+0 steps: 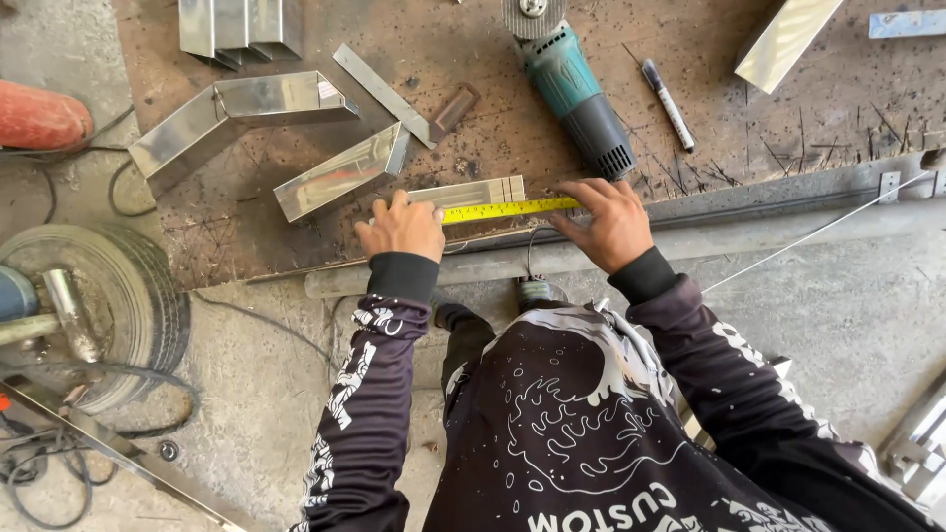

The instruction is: Measuring and marking metal pieces on a workbench using a tape measure and a marker for fabrication.

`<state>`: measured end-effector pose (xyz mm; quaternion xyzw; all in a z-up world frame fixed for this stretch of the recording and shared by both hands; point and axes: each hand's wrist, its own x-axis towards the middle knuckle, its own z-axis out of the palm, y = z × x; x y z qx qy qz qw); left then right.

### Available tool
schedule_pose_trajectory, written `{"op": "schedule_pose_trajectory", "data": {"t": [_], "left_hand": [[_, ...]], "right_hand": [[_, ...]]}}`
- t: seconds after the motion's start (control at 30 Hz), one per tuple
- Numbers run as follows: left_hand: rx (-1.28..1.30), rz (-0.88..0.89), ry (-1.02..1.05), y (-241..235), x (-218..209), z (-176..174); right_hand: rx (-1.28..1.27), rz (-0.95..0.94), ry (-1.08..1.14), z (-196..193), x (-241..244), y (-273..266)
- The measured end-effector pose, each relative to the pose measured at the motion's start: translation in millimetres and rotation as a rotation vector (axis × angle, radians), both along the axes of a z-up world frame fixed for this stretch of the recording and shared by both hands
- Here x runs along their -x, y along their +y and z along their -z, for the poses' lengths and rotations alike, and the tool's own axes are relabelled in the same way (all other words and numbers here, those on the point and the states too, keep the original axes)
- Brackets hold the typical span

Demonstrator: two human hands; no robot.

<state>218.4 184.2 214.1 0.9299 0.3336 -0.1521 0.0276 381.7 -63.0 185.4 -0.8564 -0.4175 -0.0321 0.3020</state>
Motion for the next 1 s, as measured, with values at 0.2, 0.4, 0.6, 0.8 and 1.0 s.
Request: {"op": "schedule_pose_trajectory", "data": {"t": [0.2,0.4,0.6,0.8,1.0], "left_hand": [[0.103,-0.027,0.100,0.1,-7.0,-6.8],[0.113,-0.014,0.156,3.3,-18.2,-13.1],[0.108,-0.011,0.158,-2.6,-21.4,-25.9],[0.106,-0.009,0.147,-6.1,-27.8,-37.5],[0.101,0.007,0.168,-4.9,-26.5,-29.3]], "right_hand": [[0.163,0.002,-0.299,14.5,0.6,-20.0],[0.023,-0.101,-0.411,-7.0,-6.9,-8.0],[-0.056,-0.252,-0.364,0.0,-16.7,0.9],[-0.051,-0.257,-0.367,-0.8,-20.6,1.2],[-0.043,-0.295,-0.339,1.6,-24.4,-1.4]]}}
